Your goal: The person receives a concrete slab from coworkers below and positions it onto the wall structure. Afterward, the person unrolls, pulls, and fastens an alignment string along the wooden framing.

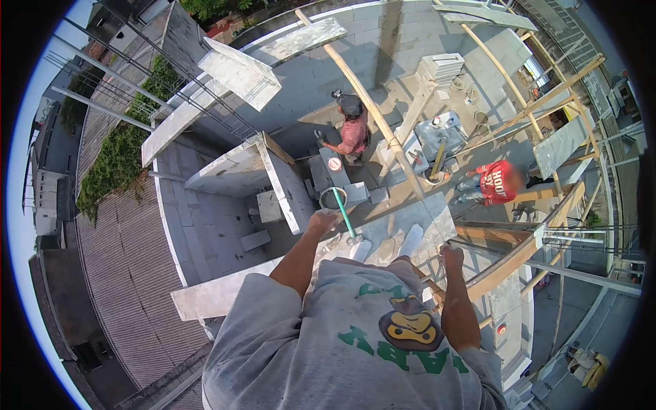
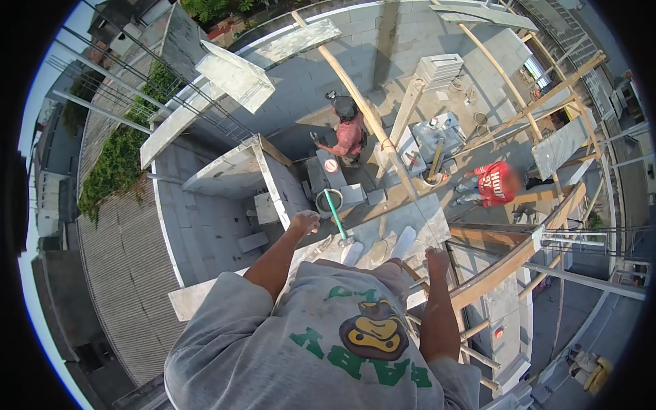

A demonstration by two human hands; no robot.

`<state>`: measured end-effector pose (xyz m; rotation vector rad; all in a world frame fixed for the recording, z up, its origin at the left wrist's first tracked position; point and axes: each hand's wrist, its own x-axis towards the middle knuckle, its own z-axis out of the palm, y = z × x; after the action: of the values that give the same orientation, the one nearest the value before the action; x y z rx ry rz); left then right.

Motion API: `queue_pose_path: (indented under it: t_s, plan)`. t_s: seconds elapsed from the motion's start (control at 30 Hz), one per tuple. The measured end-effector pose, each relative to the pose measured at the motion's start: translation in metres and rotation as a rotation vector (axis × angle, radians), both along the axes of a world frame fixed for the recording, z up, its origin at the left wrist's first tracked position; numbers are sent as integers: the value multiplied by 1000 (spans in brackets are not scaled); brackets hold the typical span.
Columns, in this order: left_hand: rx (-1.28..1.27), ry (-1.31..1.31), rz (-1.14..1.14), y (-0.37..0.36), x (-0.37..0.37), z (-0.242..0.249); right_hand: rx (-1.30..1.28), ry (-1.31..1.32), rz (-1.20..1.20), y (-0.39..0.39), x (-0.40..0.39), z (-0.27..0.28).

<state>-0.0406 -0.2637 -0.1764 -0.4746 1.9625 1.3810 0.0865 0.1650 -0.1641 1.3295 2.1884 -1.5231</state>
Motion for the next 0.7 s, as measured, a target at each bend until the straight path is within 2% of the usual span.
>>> queue_pose_path:
  t_s: [0.03, 0.17, 0.3, 0.47, 0.57, 0.7]
  plan:
    - [31, 22, 47, -1, -10, 15, -58, 19, -58, -4, 1, 3]
    - [64, 114, 273, -2, -45, 62, 32, -39, 59, 5, 11, -12]
    - [61, 112, 398, -10, -76, 79, -20, -21, 9, 9, 22, -7]
    - [51, 137, 373, -23, -109, 86, -41, -29, 15, 17, 35, -21]
    - [6, 157, 349, -31, -137, 101, 74, -108, 54, 14, 41, -14]
    - [-106, 305, 251, -27, -186, 169, -35, -60, -43, 17, 48, -17]
